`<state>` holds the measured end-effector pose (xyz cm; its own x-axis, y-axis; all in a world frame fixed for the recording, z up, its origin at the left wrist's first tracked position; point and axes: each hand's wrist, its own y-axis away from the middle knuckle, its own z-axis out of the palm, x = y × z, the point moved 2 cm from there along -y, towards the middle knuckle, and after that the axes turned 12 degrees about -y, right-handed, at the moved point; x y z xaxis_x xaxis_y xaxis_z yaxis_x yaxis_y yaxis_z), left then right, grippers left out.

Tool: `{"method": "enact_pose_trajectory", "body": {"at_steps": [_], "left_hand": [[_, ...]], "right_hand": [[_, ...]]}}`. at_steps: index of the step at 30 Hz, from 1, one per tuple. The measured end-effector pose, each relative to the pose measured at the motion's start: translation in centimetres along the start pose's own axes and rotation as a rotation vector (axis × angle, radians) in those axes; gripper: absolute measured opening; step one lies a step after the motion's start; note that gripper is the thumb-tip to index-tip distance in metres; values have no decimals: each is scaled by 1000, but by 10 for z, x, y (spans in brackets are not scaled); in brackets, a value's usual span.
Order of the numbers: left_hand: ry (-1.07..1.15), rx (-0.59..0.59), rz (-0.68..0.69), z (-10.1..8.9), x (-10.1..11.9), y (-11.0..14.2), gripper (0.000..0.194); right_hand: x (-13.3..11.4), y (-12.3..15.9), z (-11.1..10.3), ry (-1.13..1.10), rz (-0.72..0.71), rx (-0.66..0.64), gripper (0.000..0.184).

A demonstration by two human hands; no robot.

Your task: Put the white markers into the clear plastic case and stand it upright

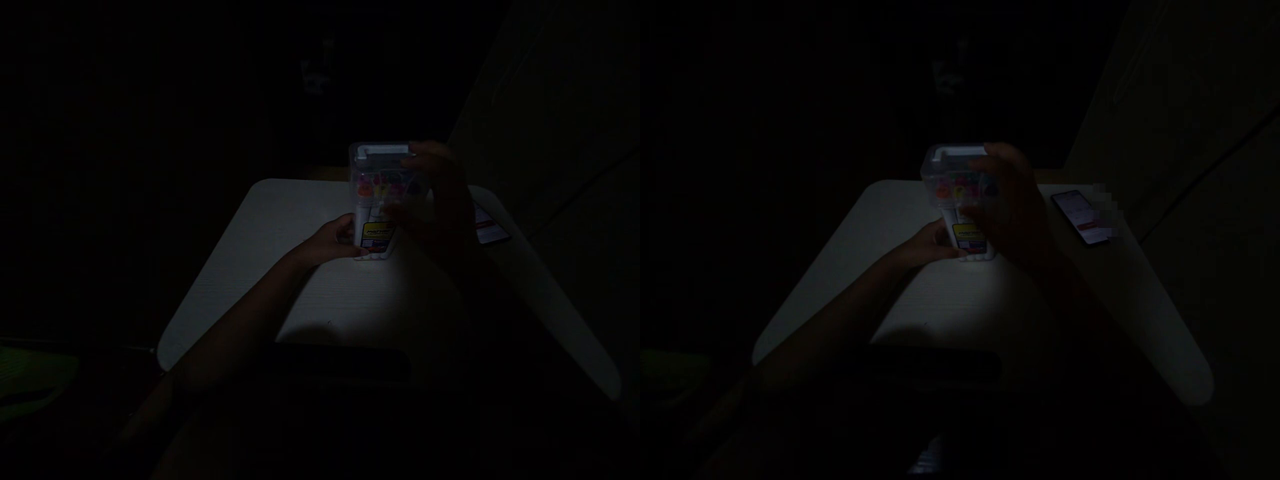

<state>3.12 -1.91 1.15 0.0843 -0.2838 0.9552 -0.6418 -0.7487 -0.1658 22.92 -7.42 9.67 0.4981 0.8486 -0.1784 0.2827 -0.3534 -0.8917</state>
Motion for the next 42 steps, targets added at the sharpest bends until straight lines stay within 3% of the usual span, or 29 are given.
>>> {"method": "enact_pose_trajectory", "body": {"at_steps": [10, 17, 21, 24, 31, 42], "left_hand": [[-15, 32, -11, 0, 0, 0, 63], [-9, 14, -21, 1, 2, 1, 67], [-3, 16, -17, 1, 3, 1, 66], [-10, 14, -14, 1, 2, 1, 63], [-9, 13, -25, 1, 3, 1, 63], [-12, 11, -14, 0, 1, 0, 65]], "right_hand": [[0, -3, -2, -3, 1, -69, 43], [-3, -5, -3, 14, -60, -89, 50], [-2, -6, 0, 36, -107, -116, 64], [0, -5, 2, 55, -106, -92, 62], [2, -2, 4, 67, -16, -129, 64], [-7, -5, 12, 98, 67, -45, 57]]}}
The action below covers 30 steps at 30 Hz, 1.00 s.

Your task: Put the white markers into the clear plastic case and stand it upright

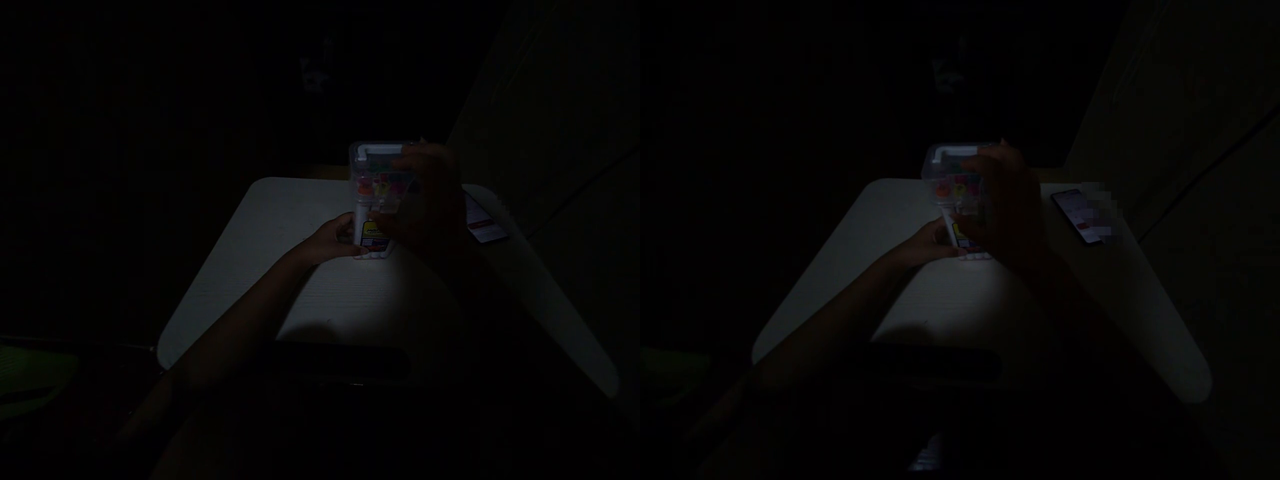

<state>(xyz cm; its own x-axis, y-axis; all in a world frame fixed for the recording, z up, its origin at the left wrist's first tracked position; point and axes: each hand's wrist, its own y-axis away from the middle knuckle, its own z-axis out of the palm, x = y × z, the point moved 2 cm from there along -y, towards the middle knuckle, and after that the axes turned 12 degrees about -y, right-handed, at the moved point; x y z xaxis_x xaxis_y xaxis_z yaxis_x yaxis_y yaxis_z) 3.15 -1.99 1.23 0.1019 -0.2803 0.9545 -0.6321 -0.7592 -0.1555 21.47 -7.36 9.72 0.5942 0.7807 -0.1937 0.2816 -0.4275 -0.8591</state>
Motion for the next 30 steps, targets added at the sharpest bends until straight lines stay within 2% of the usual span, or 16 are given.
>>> {"method": "enact_pose_trajectory", "body": {"at_steps": [6, 9, 14, 18, 20, 24, 30], "left_hand": [[3, 9, -15, 1, 0, 0, 67], [5, 2, 7, 0, -1, 0, 65], [-16, -4, 12, 0, 0, 0, 63], [-31, -1, 18, 0, 1, 0, 65], [-37, -6, 22, 0, 0, 0, 67], [-44, -29, 21, -1, 0, 0, 66], [-52, -30, 20, -1, 1, 0, 68]], "right_hand": [[-10, -1, -2, 29, 56, 4, 61], [-16, -1, -2, 107, 98, 12, 55], [-23, -1, -1, 155, 30, 69, 62], [-28, -2, -3, 253, 73, 30, 52], [-30, -2, -2, 277, 52, 56, 54], [-30, 0, 4, 242, 26, 110, 63], [-27, 2, 6, 177, 43, 78, 63]]}}
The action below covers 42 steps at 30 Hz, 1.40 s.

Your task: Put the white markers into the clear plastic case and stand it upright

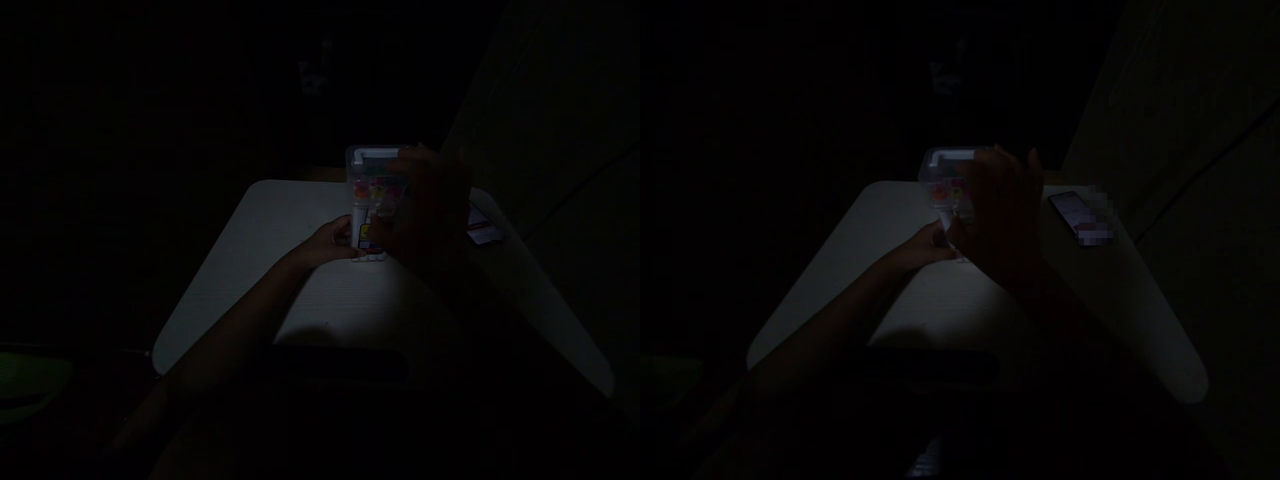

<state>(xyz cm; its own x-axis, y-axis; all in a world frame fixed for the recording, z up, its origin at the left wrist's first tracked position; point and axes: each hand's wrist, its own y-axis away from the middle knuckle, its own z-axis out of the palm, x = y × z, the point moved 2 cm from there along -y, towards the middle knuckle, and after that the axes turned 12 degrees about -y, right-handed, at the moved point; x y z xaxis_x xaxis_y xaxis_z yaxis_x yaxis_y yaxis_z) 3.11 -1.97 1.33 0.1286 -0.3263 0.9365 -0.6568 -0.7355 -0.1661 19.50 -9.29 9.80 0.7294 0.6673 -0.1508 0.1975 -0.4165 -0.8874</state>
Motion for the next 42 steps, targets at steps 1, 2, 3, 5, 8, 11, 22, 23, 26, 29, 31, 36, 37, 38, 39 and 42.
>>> {"method": "enact_pose_trajectory", "body": {"at_steps": [1, 2, 3, 5, 8, 11, 22, 23, 26, 29, 31, 36, 37, 38, 39, 42], "left_hand": [[-5, -3, 5, 0, 0, 0, 68], [-8, -6, 10, 0, 0, 0, 68], [-8, -7, 13, 0, -1, 0, 69], [-4, 0, 11, -1, -2, 0, 69], [-2, 15, 4, -2, -4, -1, 68], [6, 16, 13, -2, -4, -1, 66], [42, 6, 27, -1, 0, 0, 61], [41, 6, 21, -1, -1, 0, 60], [38, 1, 3, 0, -2, -1, 60], [38, 17, 8, -1, -1, 0, 61], [26, 31, 9, -1, 0, 1, 61], [11, 18, -9, -1, 1, 1, 65], [10, 18, -14, -1, 0, 1, 66], [9, 16, -17, -1, -1, 1, 66], [10, 12, -17, -1, -2, 0, 66], [7, 8, -10, -1, -2, 0, 66]], "right_hand": [[-1, 0, -1, 18, -18, 12, 62], [-2, 0, -1, 39, -35, 27, 62], [-2, 0, -1, 58, -48, 42, 62], [-4, -1, -1, 88, -62, 62, 59], [-6, -1, 0, 110, -73, 80, 57], [-8, -1, -1, 124, -69, 72, 57], [-12, -1, -3, 134, 9, -3, 55], [-11, -1, -3, 120, 15, -1, 55], [-11, -1, -4, 115, -9, 19, 57], [-11, -2, -3, 118, -14, 23, 57], [-11, -2, -3, 109, -18, 36, 58], [-12, -1, -4, 97, -12, 16, 57], [-12, -1, -4, 97, -3, 7, 56], [-13, -1, -5, 98, -3, 9, 55], [-13, -1, -5, 98, -3, 14, 55], [-15, -1, -6, 96, 7, -4, 57]]}}
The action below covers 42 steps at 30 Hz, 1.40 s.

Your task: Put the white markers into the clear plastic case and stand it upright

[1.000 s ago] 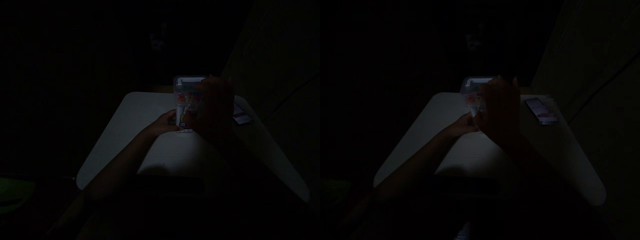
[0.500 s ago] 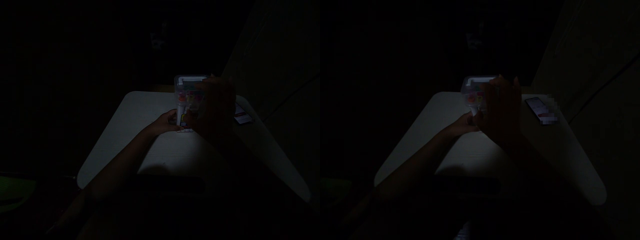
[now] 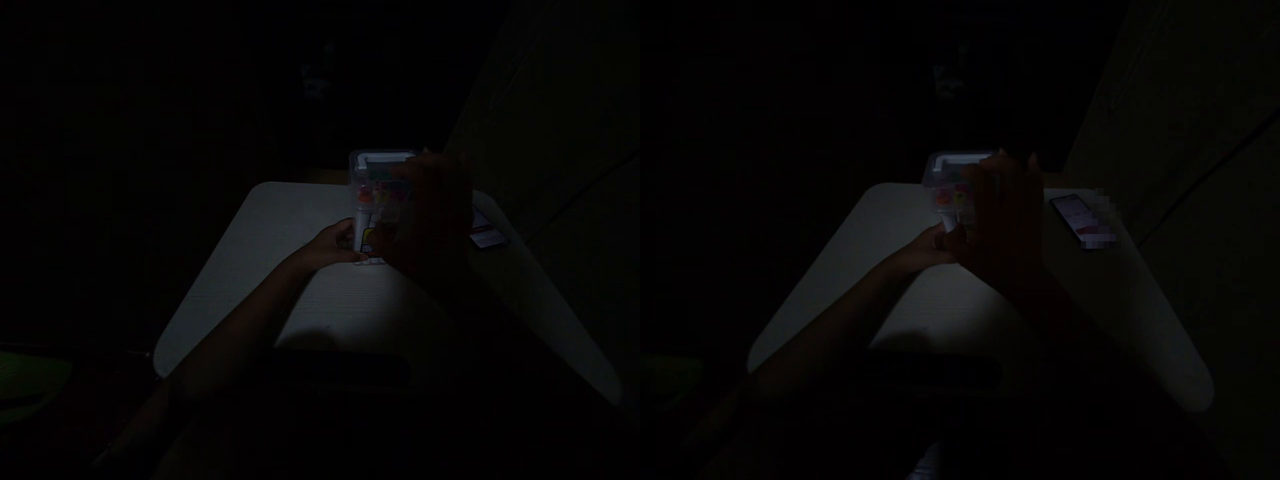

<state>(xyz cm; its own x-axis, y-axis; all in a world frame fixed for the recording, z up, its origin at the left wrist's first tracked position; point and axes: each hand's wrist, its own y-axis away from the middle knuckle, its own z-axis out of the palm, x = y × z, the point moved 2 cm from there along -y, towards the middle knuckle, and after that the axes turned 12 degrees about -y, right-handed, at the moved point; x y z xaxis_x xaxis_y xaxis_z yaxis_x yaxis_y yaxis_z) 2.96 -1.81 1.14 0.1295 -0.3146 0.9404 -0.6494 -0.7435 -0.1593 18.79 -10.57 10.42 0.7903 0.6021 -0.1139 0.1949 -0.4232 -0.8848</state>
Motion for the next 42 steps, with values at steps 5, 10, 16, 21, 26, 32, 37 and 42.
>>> {"method": "enact_pose_trajectory", "body": {"at_steps": [5, 10, 16, 21, 26, 32, 37, 42], "left_hand": [[-3, 5, -4, 0, 2, 1, 66], [7, -2, -23, 0, 3, 1, 66], [-3, -2, -4, 0, 4, 1, 64], [22, -9, -8, 0, 5, 1, 65], [-8, 9, 8, 0, 5, 1, 65], [2, -20, -9, 0, 2, 1, 66], [15, -2, 6, 1, 2, 0, 65], [6, -7, -3, 1, 0, 0, 66]], "right_hand": [[-2, -2, 0, 50, 2, -15, 62], [-4, -3, 0, 72, 33, -41, 70], [-7, -5, -2, 23, 53, -12, 60], [-10, -6, -3, 39, 78, -39, 61], [-12, -7, -5, 42, 104, -72, 61], [-11, -5, -5, 34, 91, -95, 61], [-5, -5, -7, -17, 21, -83, 59], [0, -3, -10, -60, 19, -110, 52]]}}
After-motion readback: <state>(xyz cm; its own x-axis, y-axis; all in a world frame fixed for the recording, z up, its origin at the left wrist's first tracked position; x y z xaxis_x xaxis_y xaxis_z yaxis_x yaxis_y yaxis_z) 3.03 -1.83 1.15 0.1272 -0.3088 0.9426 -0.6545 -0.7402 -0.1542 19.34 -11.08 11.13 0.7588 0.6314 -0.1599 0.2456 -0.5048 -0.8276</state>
